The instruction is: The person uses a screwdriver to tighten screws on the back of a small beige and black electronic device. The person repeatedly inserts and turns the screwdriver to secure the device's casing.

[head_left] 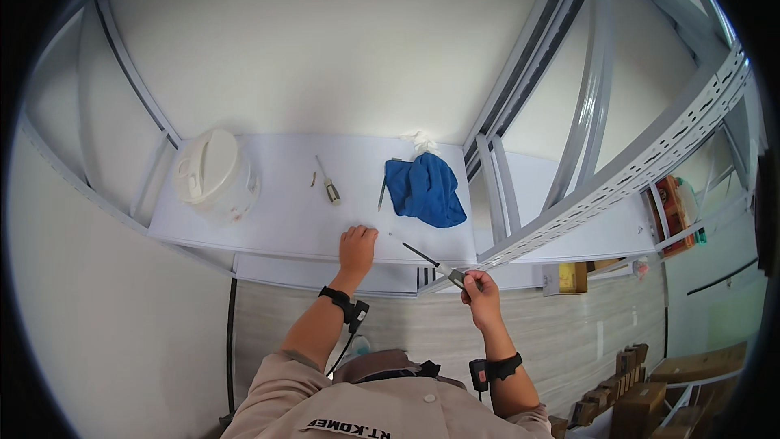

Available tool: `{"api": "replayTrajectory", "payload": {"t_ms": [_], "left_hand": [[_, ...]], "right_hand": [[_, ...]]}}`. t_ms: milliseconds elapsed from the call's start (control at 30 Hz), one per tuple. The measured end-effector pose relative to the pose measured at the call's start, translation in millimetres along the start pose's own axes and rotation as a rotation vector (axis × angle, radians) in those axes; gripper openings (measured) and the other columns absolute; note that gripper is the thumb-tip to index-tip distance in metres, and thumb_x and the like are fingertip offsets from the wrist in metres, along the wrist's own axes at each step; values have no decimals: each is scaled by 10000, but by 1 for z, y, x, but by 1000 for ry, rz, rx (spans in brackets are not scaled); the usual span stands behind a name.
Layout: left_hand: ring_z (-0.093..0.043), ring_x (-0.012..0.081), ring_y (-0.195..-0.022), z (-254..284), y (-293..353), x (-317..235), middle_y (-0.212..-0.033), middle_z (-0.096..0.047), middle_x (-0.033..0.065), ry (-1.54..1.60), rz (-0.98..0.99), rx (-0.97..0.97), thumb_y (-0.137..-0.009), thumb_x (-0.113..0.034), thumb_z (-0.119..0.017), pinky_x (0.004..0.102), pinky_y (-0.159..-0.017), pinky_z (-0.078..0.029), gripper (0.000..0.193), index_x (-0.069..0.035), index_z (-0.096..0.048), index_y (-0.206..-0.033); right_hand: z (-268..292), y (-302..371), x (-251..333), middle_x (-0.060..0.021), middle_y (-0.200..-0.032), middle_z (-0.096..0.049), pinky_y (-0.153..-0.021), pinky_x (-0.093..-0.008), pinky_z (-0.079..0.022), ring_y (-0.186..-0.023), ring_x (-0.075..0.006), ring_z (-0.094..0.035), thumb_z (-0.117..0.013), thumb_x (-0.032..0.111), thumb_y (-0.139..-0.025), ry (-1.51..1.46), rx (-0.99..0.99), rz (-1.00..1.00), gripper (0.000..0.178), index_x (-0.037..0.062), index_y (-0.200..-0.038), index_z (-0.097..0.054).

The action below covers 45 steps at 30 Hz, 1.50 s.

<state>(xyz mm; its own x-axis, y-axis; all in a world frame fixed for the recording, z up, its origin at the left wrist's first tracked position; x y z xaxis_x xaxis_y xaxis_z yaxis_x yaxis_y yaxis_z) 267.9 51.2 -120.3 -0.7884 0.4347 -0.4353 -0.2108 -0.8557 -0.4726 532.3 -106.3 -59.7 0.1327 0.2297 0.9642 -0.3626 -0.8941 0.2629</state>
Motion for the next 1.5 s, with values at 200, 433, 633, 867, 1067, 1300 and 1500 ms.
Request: {"api": "replayTrajectory", "payload": {"t_ms": [200,433,633,867,1067,1300,1500], "left_hand": [[-560,247,-901,-7,6,9,-894,-618,32,63,12,-14,-844,-123,-622,387,-797,-429,182,-105,-679,-1016],[-560,274,-916,23,14,-7,-922,-604,86,304,260,-44,-831,-143,-667,385,-833,-454,415,-55,-560,-1222],[-592,205,-825,82,67,-11,-936,-626,65,473,483,-205,-885,-196,-640,340,-732,-491,353,-28,-571,-1187],[-600,92,-799,179,193,-63,-953,-651,28,1129,974,-485,-969,-245,-563,255,-717,-491,299,-18,-583,-1165],[-603,88,-721,244,346,-116,-880,-640,14,980,1042,-881,-946,-148,-598,231,-688,-495,219,-6,-598,-1112],[-591,76,-687,280,472,-170,-819,-618,-10,954,1218,-1098,-947,-142,-595,224,-656,-497,164,-30,-603,-1066],[-587,69,-675,289,553,-181,-811,-615,-17,1025,1291,-1134,-946,-155,-601,215,-619,-487,171,-43,-609,-1075]], "right_hand": [[11,10,0,-12,-732,-553,-498,-235,-412,-578,-86,-514,-612,144,-930,-26,-31,-8,168,15,-1033,-582],[9,14,8,-15,-741,-559,-500,-234,-408,-576,-92,-518,-620,154,-930,-40,45,-10,182,10,-1033,-577],[-37,19,22,-12,-763,-563,-507,-239,-408,-582,-94,-522,-603,172,-943,16,307,7,188,12,-1040,-575],[-96,81,20,-33,-791,-570,-531,-245,-414,-595,-99,-525,-573,175,-957,94,767,2,210,-5,-1065,-560],[-126,186,-20,-43,-761,-574,-550,-246,-423,-609,-100,-530,-557,153,-957,149,1143,-106,194,-6,-1067,-559],[-119,288,-49,-68,-849,-623,-536,-251,-465,-602,-113,-577,-554,142,-946,384,1627,-167,283,-19,-1179,-540],[-104,373,-64,-71,-909,-633,-511,-234,-446,-581,-90,-553,-570,150,-933,521,1766,-212,330,7,-1225,-517]]}}
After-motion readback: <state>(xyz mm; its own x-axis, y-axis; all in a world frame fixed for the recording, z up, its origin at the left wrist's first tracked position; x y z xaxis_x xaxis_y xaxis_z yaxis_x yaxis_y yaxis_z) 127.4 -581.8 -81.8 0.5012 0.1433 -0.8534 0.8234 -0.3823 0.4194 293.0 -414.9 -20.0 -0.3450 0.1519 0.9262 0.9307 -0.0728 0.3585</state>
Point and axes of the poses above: each hand's wrist, its own y-axis away from the middle knuckle, its own z-axis out of the back of the hand, x = y × z, the point moved 3 cm from there along -y, towards the middle knuckle
